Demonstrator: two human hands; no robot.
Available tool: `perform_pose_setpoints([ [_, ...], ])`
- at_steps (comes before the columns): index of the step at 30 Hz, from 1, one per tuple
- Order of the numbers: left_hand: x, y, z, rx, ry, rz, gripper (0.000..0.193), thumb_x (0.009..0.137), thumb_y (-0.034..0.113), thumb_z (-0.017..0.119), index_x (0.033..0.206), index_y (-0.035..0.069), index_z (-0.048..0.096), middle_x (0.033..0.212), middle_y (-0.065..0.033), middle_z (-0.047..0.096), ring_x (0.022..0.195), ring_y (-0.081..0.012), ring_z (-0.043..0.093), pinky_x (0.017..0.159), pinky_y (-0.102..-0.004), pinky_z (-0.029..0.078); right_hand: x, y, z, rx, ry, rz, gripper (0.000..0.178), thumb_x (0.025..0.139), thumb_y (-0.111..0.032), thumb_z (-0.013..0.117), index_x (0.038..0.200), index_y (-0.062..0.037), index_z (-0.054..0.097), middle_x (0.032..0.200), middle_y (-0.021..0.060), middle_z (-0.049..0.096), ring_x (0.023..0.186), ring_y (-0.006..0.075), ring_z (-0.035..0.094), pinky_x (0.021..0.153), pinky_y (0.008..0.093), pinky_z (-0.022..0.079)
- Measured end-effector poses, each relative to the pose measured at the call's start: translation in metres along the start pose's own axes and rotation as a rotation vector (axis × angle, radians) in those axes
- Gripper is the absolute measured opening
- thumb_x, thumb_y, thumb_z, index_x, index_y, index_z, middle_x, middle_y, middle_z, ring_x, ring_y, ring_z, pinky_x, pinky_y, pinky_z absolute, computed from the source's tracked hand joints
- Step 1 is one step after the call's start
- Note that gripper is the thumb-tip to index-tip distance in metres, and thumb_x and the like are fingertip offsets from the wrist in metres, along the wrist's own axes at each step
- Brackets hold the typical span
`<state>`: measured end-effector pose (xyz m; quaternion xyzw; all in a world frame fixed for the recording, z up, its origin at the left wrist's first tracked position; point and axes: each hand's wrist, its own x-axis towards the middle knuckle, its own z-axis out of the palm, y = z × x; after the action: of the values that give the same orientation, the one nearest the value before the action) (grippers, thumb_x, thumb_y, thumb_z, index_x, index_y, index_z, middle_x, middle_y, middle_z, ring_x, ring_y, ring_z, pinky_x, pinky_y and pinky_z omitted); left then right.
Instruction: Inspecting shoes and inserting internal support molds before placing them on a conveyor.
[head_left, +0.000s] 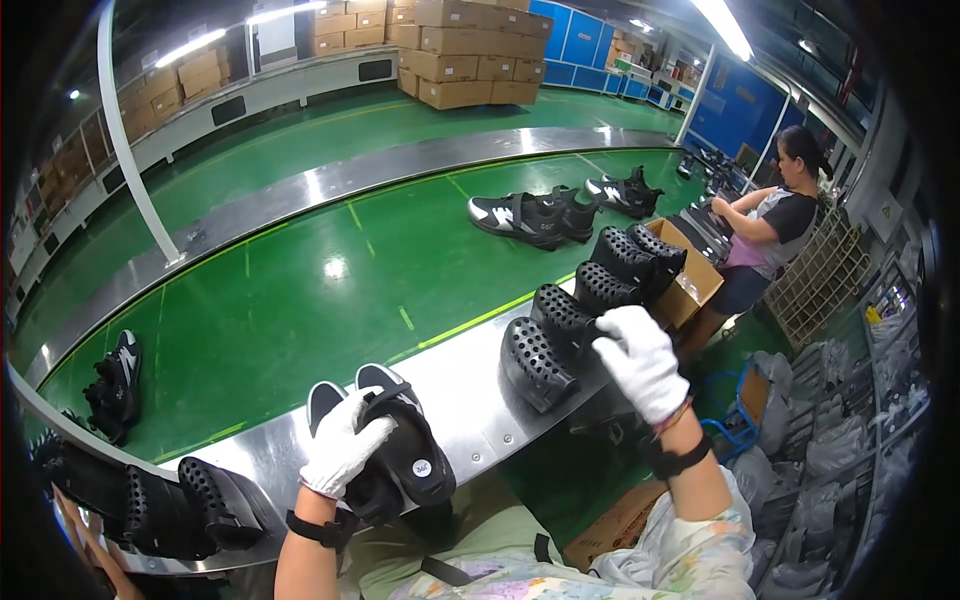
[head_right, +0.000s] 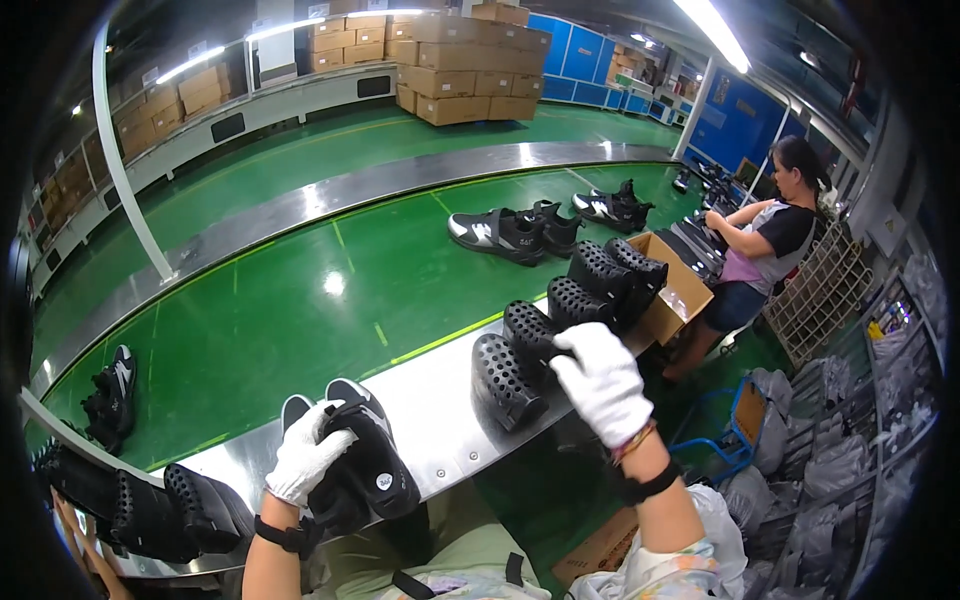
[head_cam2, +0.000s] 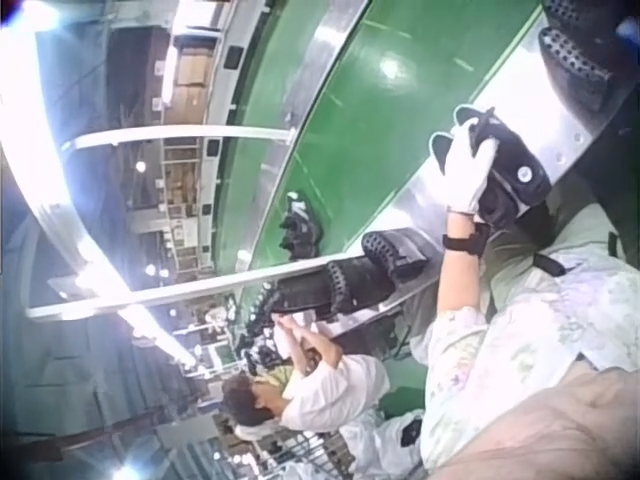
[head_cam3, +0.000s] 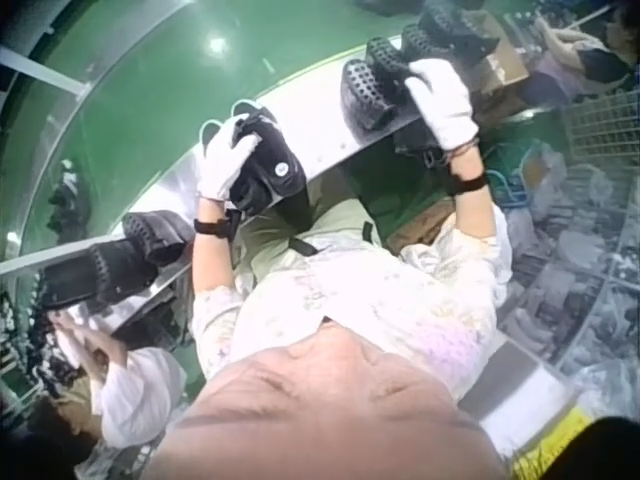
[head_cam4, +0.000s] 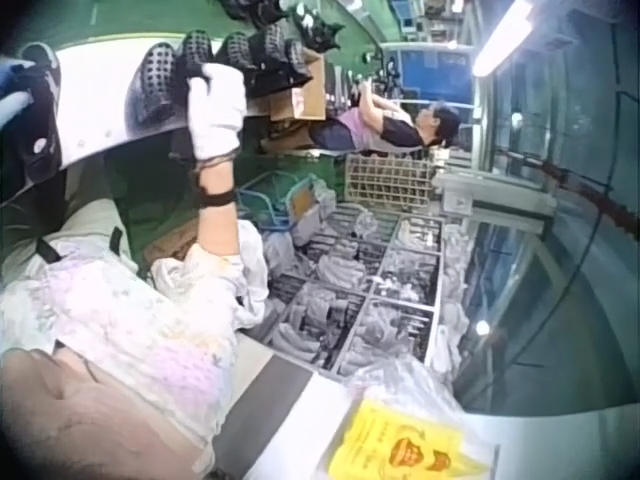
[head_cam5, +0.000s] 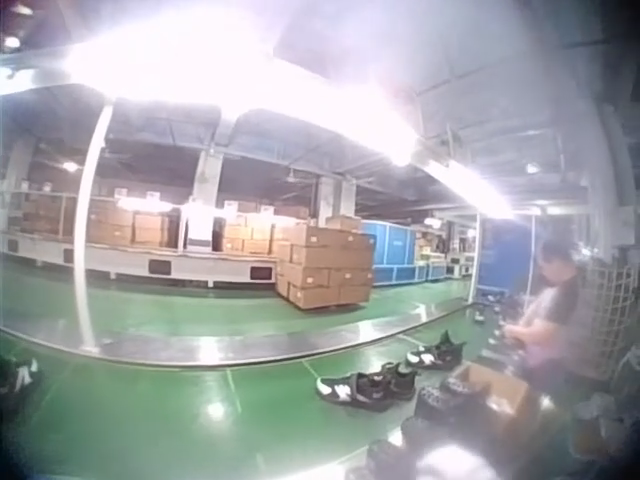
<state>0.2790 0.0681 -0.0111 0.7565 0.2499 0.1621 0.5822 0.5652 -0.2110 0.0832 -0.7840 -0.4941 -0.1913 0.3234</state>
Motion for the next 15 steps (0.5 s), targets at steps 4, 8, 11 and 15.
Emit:
perform_pose_setpoints([
  [4, 0.002, -0.002, 0.003, -0.133, -0.007, -0.045, 0.050, 0.088, 0.008, 0.073, 0.134, -0.003, 0.056, 0.116, -0.0098, 0.068, 0.108, -0.0161, 0.064, 0.096, -0.0304, 0.051, 0.022, 0.041, 0.006, -0.227, -0.287, -0.083, 0.032, 0.080, -0.010, 0.069, 0.111, -0.0115, 0.065, 0.106, 0.0127, 0.064, 0.101, 0.0339, 0.064, 0.086, 0.0434, 0.054],
  [8, -0.001, -0.001, 0.004, -0.167, 0.018, -0.063, 0.051, 0.087, 0.007, 0.075, 0.134, -0.003, 0.056, 0.116, -0.0099, 0.068, 0.108, -0.0161, 0.063, 0.096, -0.0303, 0.051, 0.039, 0.057, 0.030, -0.360, -0.504, -0.028, 0.029, 0.084, -0.009, 0.063, 0.113, -0.0140, 0.063, 0.103, 0.0160, 0.065, 0.097, 0.0370, 0.066, 0.084, 0.0466, 0.055],
  [11, -0.001, -0.001, 0.005, -0.191, 0.012, -0.065, 0.051, 0.087, 0.007, 0.075, 0.134, -0.003, 0.056, 0.116, -0.0105, 0.067, 0.108, -0.0164, 0.063, 0.096, -0.0304, 0.051, 0.050, 0.060, 0.038, -0.473, -0.660, -0.013, 0.023, 0.086, -0.008, 0.059, 0.108, -0.0109, 0.062, 0.104, 0.0199, 0.066, 0.094, 0.0406, 0.067, 0.080, 0.0495, 0.055],
  [15, 0.001, -0.003, 0.006, -0.192, 0.026, -0.052, 0.053, 0.087, 0.008, 0.077, 0.134, -0.003, 0.056, 0.116, -0.0107, 0.068, 0.107, -0.0168, 0.064, 0.096, -0.0302, 0.051, 0.055, 0.053, 0.032, -0.496, -0.729, -0.047, 0.021, 0.085, -0.007, 0.060, 0.105, -0.0096, 0.062, 0.109, 0.0199, 0.063, 0.096, 0.0403, 0.067, 0.079, 0.0490, 0.056],
])
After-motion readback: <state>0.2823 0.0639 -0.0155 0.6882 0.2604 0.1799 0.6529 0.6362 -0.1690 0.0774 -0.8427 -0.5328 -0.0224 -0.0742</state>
